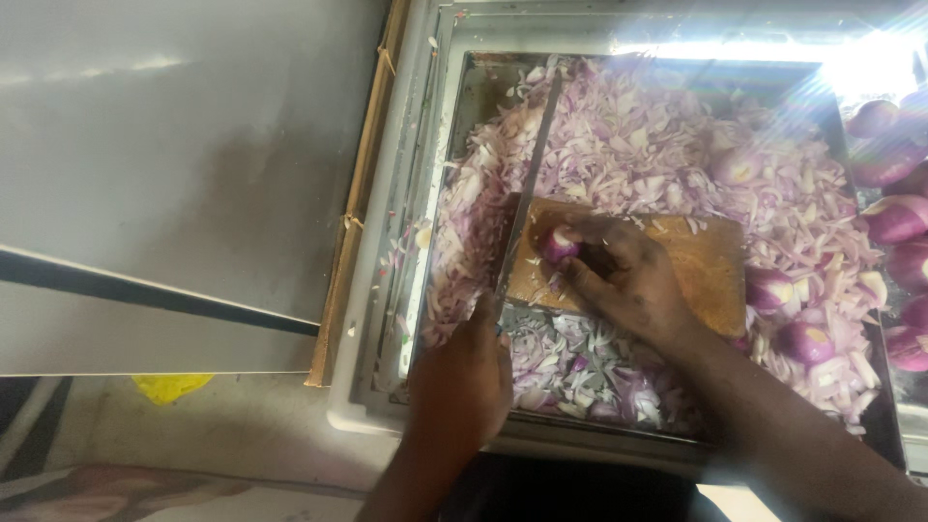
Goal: The person chops onions using a large cleaver and a wooden block inside a metal container.
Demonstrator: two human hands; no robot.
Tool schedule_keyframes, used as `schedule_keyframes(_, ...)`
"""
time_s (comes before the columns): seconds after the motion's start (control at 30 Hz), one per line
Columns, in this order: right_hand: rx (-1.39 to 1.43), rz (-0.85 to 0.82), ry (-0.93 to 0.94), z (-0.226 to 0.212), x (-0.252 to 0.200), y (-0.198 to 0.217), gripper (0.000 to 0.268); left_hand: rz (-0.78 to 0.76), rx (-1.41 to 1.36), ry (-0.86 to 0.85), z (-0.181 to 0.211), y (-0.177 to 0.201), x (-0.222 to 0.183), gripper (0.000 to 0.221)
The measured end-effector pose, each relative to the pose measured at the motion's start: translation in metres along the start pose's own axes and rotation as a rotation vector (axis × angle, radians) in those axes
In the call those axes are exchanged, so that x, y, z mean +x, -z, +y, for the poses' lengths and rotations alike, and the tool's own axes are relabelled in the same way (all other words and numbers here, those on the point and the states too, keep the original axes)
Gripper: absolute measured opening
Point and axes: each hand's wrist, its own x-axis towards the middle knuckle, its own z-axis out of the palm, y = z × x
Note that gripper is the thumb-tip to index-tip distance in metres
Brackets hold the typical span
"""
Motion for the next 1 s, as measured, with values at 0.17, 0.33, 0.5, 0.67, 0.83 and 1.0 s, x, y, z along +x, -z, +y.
schedule_keyframes(0.17,0.052,-0.008,-0.147,-0.006,0.002,0.002,0.033,-0.101,0.059,-0.013,0.011,0.002,0.005,0.064)
schedule_keyframes(0.33,0.066,0.010,-0.117,-0.005,0.001,0.003,0.032,-0.101,0.190,-0.078,0.024,0.002,0.013,0.064)
schedule_keyframes(0.5,0.027,0.022,-0.047,-0.004,0.001,0.004,0.030,-0.303,0.080,-0.021,0.025,0.015,0.013,0.065)
schedule_keyframes(0.67,-0.109,0.028,0.074,0.000,0.006,0.003,0.027,-0.456,0.120,0.063,0.027,0.031,0.002,0.070)
schedule_keyframes(0.83,-0.056,0.007,-0.024,0.003,0.001,0.000,0.026,-0.187,0.150,-0.093,0.025,0.006,0.032,0.065)
schedule_keyframes(1.0,0.031,-0.004,0.029,0.007,0.001,0.001,0.022,-0.393,0.077,0.060,0.023,0.012,0.013,0.066)
